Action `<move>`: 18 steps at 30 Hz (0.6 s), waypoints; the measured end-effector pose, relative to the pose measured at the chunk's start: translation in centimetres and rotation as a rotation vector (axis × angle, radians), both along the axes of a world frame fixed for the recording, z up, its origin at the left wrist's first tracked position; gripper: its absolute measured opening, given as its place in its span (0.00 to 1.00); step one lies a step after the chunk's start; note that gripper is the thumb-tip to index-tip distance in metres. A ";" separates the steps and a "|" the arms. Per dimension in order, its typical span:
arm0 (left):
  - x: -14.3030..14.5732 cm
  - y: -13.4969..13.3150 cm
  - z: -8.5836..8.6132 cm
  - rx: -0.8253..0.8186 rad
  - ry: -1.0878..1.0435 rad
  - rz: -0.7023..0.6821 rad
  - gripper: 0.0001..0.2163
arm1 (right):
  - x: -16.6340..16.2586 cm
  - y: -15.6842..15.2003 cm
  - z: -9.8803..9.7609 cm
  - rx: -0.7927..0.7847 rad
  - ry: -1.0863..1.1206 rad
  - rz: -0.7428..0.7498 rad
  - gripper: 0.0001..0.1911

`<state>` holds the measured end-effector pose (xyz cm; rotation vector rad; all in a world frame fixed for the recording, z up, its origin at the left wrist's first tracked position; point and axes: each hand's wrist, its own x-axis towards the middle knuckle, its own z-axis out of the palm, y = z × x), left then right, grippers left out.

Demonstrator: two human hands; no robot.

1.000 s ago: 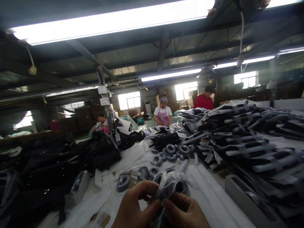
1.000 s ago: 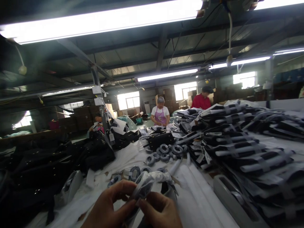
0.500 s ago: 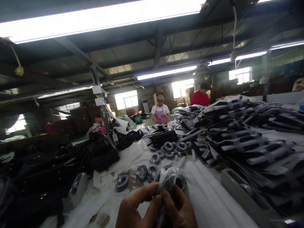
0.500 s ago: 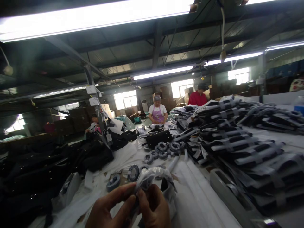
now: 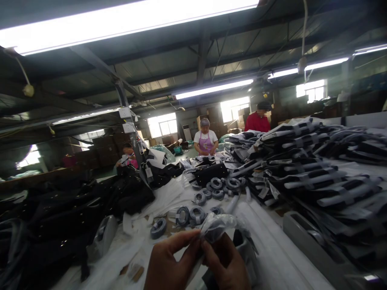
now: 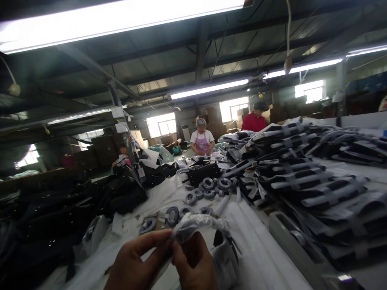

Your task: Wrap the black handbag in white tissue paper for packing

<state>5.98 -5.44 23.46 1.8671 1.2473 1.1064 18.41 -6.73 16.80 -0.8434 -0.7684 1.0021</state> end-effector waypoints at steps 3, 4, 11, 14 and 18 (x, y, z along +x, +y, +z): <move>0.1 0.1 -0.5 0.050 -0.017 0.079 0.13 | -0.3 0.0 0.3 0.000 -0.008 -0.046 0.23; 0.3 0.0 -0.6 0.076 -0.033 0.112 0.12 | -0.3 0.0 0.4 0.004 -0.003 -0.049 0.24; 1.7 -1.3 -1.9 0.422 0.042 0.315 0.08 | -0.5 0.0 0.7 0.023 0.099 0.025 0.26; 2.0 -1.6 -2.8 0.604 0.084 0.320 0.12 | -0.4 -0.1 0.7 0.028 0.131 0.022 0.26; 2.5 -2.0 -4.0 0.780 0.104 0.275 0.24 | -0.1 -0.1 0.7 0.015 0.142 0.045 0.25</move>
